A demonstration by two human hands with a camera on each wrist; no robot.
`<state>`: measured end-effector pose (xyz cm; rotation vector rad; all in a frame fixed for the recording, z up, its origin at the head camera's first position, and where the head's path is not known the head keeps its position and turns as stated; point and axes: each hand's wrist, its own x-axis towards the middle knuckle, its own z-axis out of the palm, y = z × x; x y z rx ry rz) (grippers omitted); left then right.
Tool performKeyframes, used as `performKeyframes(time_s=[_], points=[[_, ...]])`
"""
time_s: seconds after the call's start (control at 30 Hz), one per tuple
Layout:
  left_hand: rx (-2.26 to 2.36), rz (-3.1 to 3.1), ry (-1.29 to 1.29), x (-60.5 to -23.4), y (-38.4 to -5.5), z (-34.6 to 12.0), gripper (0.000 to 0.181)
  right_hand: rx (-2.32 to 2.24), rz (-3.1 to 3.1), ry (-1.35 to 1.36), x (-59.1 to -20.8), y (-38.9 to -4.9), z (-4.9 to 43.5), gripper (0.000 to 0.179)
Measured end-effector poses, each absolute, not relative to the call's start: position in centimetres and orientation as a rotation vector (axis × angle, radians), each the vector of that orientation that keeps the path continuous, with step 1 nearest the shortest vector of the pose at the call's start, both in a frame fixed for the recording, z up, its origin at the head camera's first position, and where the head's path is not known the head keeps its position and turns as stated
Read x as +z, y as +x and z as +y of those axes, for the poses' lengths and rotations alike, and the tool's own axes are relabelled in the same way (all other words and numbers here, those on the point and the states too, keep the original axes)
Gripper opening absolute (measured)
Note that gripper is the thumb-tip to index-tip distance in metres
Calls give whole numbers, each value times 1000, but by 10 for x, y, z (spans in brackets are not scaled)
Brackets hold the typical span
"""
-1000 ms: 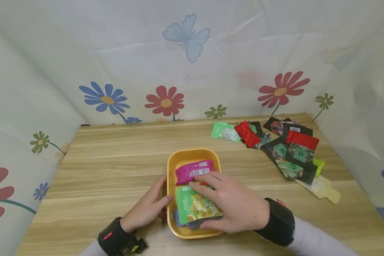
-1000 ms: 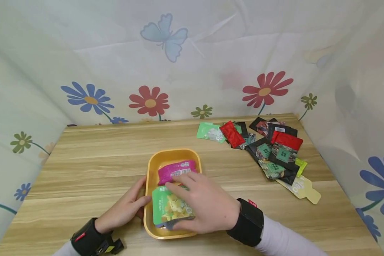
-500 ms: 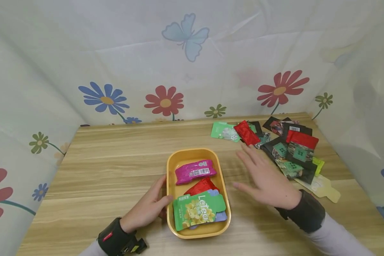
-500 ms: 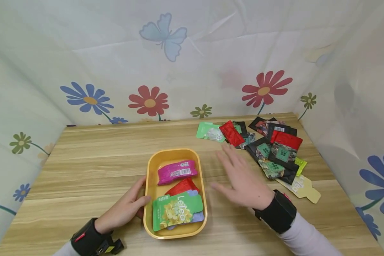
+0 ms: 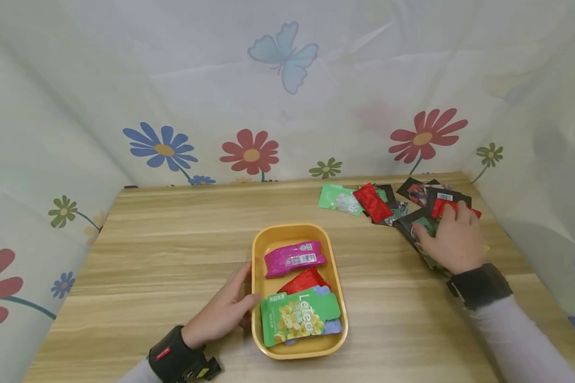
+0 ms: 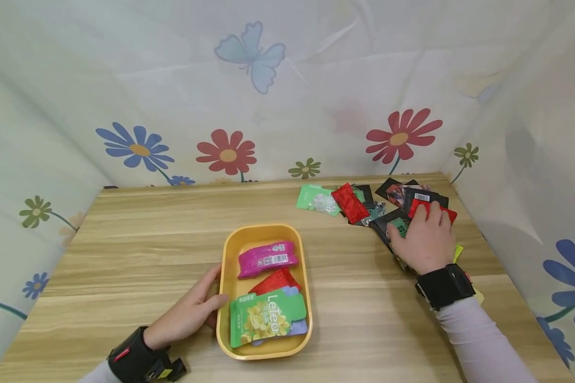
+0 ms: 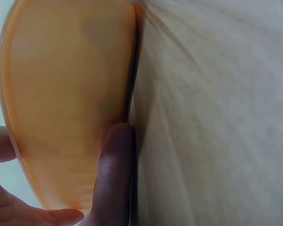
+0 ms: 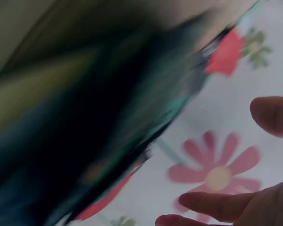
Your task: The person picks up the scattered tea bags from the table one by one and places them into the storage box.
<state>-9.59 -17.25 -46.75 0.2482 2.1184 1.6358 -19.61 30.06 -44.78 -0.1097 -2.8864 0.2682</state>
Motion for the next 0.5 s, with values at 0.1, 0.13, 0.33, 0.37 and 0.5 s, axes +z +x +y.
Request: performKeyframes(time_s=[0.1, 0.13, 0.33, 0.37, 0.5], points=[[1640, 2122, 243, -468, -95, -172, 72, 253, -2908, -257, -456, -201, 317, 96], [1637, 2123, 243, -468, -95, -172, 72, 237, -2927, -302, -458, -203, 322, 100], [1631, 2122, 245, -471, -97, -173, 72, 176, -3058, -442, -458, -206, 332, 118], [1632, 2119, 240, -471, -97, -173, 72, 171, -3071, -452, -457, -206, 332, 119], [1629, 2113, 226, -471, -97, -174, 73, 134, -3118, -478, -454, -208, 331, 118]])
